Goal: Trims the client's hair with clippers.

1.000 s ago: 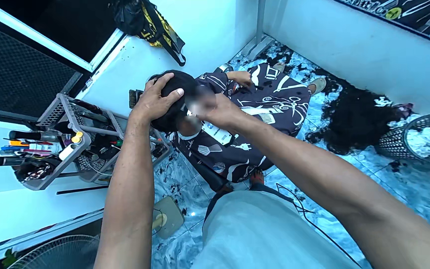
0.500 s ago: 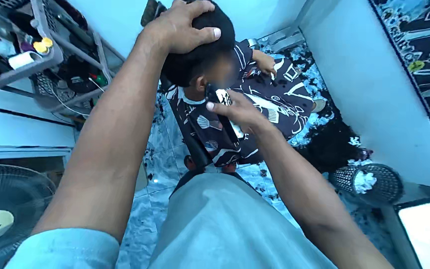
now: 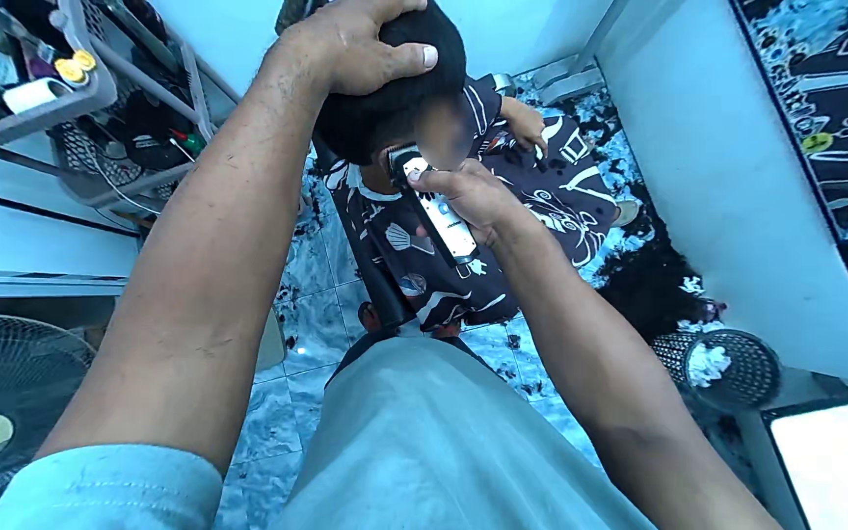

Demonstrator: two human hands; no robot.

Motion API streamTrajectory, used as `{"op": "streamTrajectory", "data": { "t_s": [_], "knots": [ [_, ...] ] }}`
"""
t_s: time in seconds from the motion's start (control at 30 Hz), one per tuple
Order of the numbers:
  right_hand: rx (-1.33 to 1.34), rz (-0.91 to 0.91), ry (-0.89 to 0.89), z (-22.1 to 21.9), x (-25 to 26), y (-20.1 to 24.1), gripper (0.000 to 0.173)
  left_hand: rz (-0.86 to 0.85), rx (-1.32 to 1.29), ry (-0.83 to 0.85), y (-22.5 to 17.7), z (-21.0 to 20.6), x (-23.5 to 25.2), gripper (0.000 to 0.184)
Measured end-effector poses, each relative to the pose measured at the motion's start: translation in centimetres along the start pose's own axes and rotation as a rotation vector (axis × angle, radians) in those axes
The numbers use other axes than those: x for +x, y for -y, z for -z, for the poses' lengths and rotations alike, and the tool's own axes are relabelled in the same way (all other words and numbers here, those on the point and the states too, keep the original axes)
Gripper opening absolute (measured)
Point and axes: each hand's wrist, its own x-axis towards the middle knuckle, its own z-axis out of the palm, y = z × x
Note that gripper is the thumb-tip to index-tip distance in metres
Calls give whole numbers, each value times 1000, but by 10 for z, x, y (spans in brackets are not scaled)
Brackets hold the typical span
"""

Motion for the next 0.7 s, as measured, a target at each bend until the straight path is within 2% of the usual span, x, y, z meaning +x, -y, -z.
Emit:
{"op": "streamTrajectory", "data": {
  "t_s": [0.13,0.27,0.4,0.5,0.63,0.7],
  "knots": [
    [-2,73,0,-2,0,3,31,-20,20,10,2,-1,3,70],
    [-31,19,-23,-3,0,4,31,-56,33,-2,4,0,6,71],
    [-4,73,-3,-5,-1,6,31,-62,42,-8,6,0,7,73],
    [-35,0,-39,-4,-2,5,31,-50,58,-12,7,0,7,73],
    [0,70,-7,-5,-3,7,32,-67,59,-16,8,-1,7,74],
    [-33,30,-28,-6,-4,7,32,-52,57,-11,7,0,7,73]
  ]
}}
